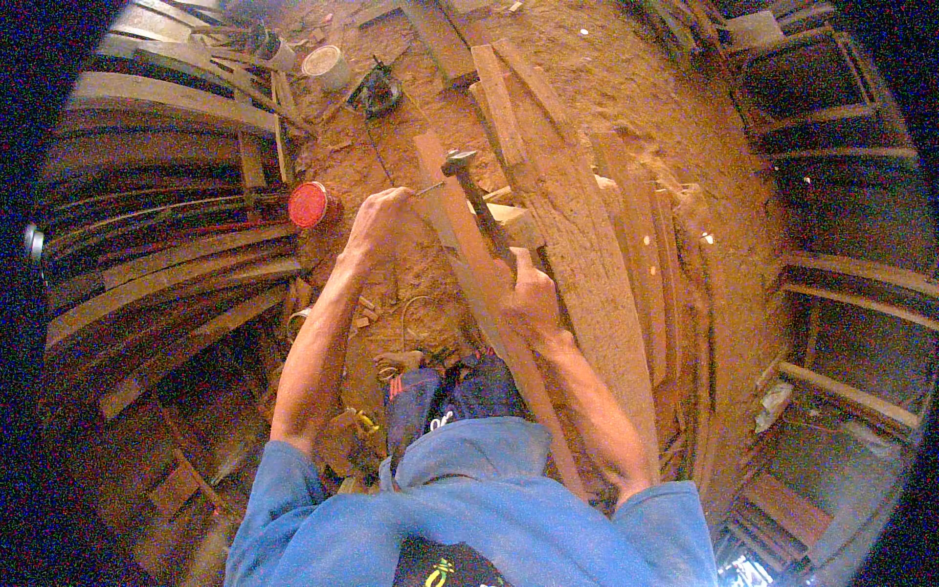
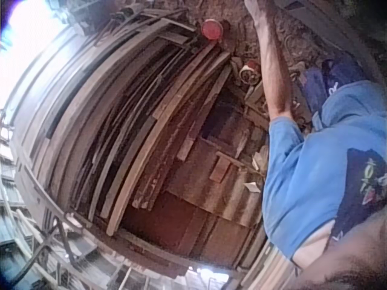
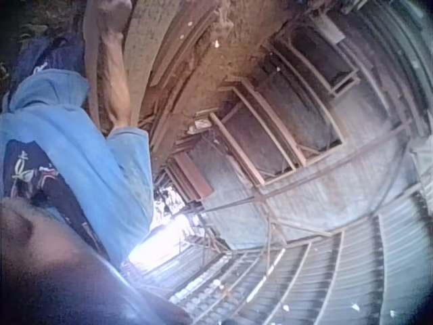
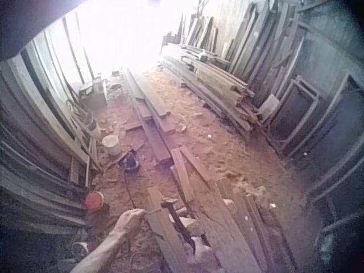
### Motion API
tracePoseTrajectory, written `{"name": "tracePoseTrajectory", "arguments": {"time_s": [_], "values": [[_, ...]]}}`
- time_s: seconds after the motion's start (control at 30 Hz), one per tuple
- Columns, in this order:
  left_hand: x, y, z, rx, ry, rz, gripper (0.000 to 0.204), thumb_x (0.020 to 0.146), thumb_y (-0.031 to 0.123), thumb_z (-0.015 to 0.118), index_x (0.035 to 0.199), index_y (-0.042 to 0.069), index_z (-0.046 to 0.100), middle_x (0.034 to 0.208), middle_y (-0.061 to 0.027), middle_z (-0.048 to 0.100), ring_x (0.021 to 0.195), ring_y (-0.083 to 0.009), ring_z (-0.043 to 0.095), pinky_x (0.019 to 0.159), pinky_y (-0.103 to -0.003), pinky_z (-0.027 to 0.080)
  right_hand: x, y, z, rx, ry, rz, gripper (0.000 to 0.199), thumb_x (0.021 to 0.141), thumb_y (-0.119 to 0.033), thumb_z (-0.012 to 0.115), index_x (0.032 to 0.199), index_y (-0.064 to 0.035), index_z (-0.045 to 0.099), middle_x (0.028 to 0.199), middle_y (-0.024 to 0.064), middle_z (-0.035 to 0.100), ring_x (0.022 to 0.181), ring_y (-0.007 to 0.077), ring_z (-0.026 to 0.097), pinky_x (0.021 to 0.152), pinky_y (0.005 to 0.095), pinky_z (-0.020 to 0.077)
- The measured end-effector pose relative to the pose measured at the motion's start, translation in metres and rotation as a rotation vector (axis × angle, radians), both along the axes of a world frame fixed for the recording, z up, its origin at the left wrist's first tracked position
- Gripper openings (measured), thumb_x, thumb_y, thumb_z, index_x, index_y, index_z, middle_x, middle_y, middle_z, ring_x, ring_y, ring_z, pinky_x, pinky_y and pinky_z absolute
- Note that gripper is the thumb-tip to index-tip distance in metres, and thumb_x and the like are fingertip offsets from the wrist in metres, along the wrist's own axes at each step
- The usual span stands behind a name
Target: The person assembles a wooden structure by hammering nails into wooden planks. They repeatedly pick nails from a container, position them on the wood, and strike them with a hammer. The person also repositions planks and adjusts the structure during assembly.
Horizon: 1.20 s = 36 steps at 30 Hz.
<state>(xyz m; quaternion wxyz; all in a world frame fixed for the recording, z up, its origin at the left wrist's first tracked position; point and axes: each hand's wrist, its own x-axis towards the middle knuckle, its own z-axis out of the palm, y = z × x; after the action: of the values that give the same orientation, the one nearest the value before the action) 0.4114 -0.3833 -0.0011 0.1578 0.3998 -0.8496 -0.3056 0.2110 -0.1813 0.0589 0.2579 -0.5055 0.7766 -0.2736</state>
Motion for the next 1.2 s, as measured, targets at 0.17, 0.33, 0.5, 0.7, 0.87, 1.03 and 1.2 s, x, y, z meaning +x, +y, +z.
{"name": "tracePoseTrajectory", "arguments": {"time_s": [0.17,0.33,0.5,0.7,0.87,1.03,1.2], "values": [[0.0,0.001,0.0,0.029,0.035,0.006,0.014,0.091,0.007,0.054,0.097,0.001,0.065,0.098,-0.0214,0.068,0.096,-0.0401,0.065,0.081,-0.048,0.051,-0.001,-0.002,-0.015,0.005,0.034,0.036,0.036,0.104,-0.038,0.048,0.111,-0.003,0.053,0.071,0.0237,0.063,0.071,0.0461,0.065,0.059,0.0511,0.0482],[-0.002,-0.001,0.001,0.053,-0.022,0.007,0.013,0.088,0.004,0.056,0.097,0.001,0.065,0.096,-0.0224,0.068,0.096,-0.0406,0.065,0.082,-0.048,0.051,-0.001,-0.009,-0.018,0.097,0.098,0.069,0.033,0.104,-0.036,0.047,0.111,-0.0039,0.053,0.072,0.0237,0.063,0.072,0.0477,0.065,0.06,0.0534,0.048],[-0.003,-0.003,0.0,0.102,-0.031,0.002,0.016,0.082,0.001,0.058,0.097,0.001,0.065,0.096,-0.0226,0.068,0.097,-0.0399,0.065,0.083,-0.047,0.051,0.002,-0.011,0.011,-0.106,0.039,0.001,0.033,0.104,-0.036,0.047,0.109,-0.0043,0.052,0.073,0.0231,0.063,0.07,0.0458,0.066,0.055,0.0494,0.0478],[-0.003,0.0,0.004,0.132,-0.055,0.015,0.019,0.079,0.0,0.06,0.097,0.001,0.065,0.098,-0.0217,0.068,0.098,-0.0392,0.065,0.083,-0.046,0.052,0.002,-0.017,0.021,-0.05,0.09,-0.052,0.033,0.103,-0.037,0.047,0.105,-0.0049,0.051,0.069,0.0241,0.062,0.066,0.0445,0.066,0.051,0.0509,0.045],[-0.004,-0.003,0.01,0.064,-0.07,0.021,0.018,0.081,0.002,0.061,0.098,0.002,0.065,0.098,-0.0209,0.068,0.099,-0.0386,0.065,0.082,-0.046,0.051,-0.015,-0.001,0.01,0.052,0.071,-0.031,0.032,0.103,-0.034,0.05,0.104,-0.0029,0.052,0.068,0.026,0.062,0.066,0.0466,0.065,0.053,0.0528,0.0457],[-0.002,-0.001,0.012,0.039,0.114,0.066,0.016,0.085,0.004,0.059,0.1,0.001,0.065,0.097,-0.0206,0.068,0.098,-0.0386,0.065,0.083,-0.046,0.052,-0.014,0.015,0.0,0.004,-0.05,-0.112,0.034,0.103,-0.034,0.051,0.101,-0.0007,0.055,0.073,0.0244,0.063,0.068,0.0431,0.066,0.055,0.0472,0.0484],[-0.001,0.0,0.013,0.011,0.047,0.017,0.014,0.088,0.005,0.059,0.099,0.001,0.066,0.098,-0.0201,0.068,0.097,-0.0387,0.065,0.084,-0.046,0.052,-0.013,0.017,-0.002,-0.049,0.006,-0.088,0.035,0.103,-0.035,0.052,0.101,0.0002,0.054,0.073,0.0231,0.063,0.064,0.0399,0.065,0.054,0.0456,0.0479]]}}
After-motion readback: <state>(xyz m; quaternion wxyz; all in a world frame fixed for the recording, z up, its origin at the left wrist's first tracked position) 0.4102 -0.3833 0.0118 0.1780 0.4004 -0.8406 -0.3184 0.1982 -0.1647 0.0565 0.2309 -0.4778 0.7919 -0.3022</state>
